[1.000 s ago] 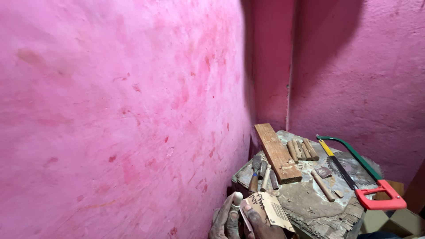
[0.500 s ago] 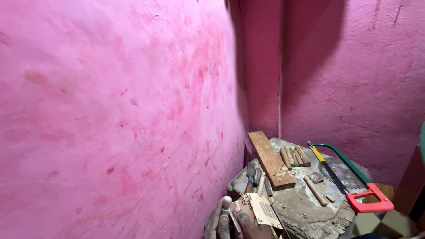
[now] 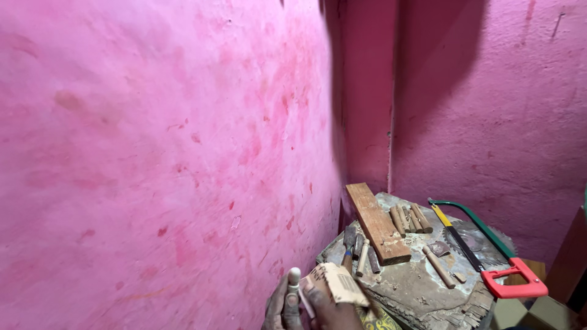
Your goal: The person sits on the floor and sands a small cylindrical wooden dowel using a piece of sandpaper. They rotate the dowel and rub the sandpaper along its surface repeatedly to smooth it.
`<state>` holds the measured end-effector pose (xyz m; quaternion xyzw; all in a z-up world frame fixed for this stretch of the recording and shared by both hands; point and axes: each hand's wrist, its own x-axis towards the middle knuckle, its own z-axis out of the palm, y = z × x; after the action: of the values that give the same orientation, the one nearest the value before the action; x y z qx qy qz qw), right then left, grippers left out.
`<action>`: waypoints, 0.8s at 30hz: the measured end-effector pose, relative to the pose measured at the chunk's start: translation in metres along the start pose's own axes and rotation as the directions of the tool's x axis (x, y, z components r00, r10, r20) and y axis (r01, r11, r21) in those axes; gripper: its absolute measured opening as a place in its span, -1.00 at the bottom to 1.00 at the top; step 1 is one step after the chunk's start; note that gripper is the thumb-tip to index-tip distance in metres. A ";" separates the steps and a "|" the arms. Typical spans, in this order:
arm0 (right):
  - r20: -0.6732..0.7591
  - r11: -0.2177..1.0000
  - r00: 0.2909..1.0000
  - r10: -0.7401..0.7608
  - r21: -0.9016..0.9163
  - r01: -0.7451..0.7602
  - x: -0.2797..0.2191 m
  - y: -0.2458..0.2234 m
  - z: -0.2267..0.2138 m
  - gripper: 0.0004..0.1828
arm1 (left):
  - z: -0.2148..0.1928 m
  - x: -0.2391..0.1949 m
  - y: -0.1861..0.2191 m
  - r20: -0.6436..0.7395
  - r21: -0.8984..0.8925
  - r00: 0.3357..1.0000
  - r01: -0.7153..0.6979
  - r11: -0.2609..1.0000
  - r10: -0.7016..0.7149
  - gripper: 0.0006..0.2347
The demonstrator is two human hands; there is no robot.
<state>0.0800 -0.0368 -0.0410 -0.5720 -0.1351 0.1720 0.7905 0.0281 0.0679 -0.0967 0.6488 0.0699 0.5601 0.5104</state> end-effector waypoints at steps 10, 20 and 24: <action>0.083 0.828 0.912 -0.401 -0.393 0.400 0.022 0.039 -0.027 -0.44 | -0.009 -0.003 -0.022 0.109 0.034 0.994 -0.009 0.999 0.006 -0.61; -0.066 0.972 0.998 -0.010 -0.235 -0.006 -0.003 0.006 -0.013 -0.57 | -0.003 -0.005 -0.015 0.210 -0.217 0.976 -0.019 0.976 0.065 -0.60; -0.050 0.873 0.909 -0.413 -0.307 0.380 -0.018 -0.016 0.000 -0.57 | 0.006 -0.008 0.027 0.015 0.060 0.976 0.217 0.974 -0.218 -0.63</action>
<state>0.0660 -0.0492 -0.0258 -0.6506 -0.2280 -0.0486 0.7227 0.0172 0.0465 -0.0807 0.6576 0.1513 0.4917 0.5504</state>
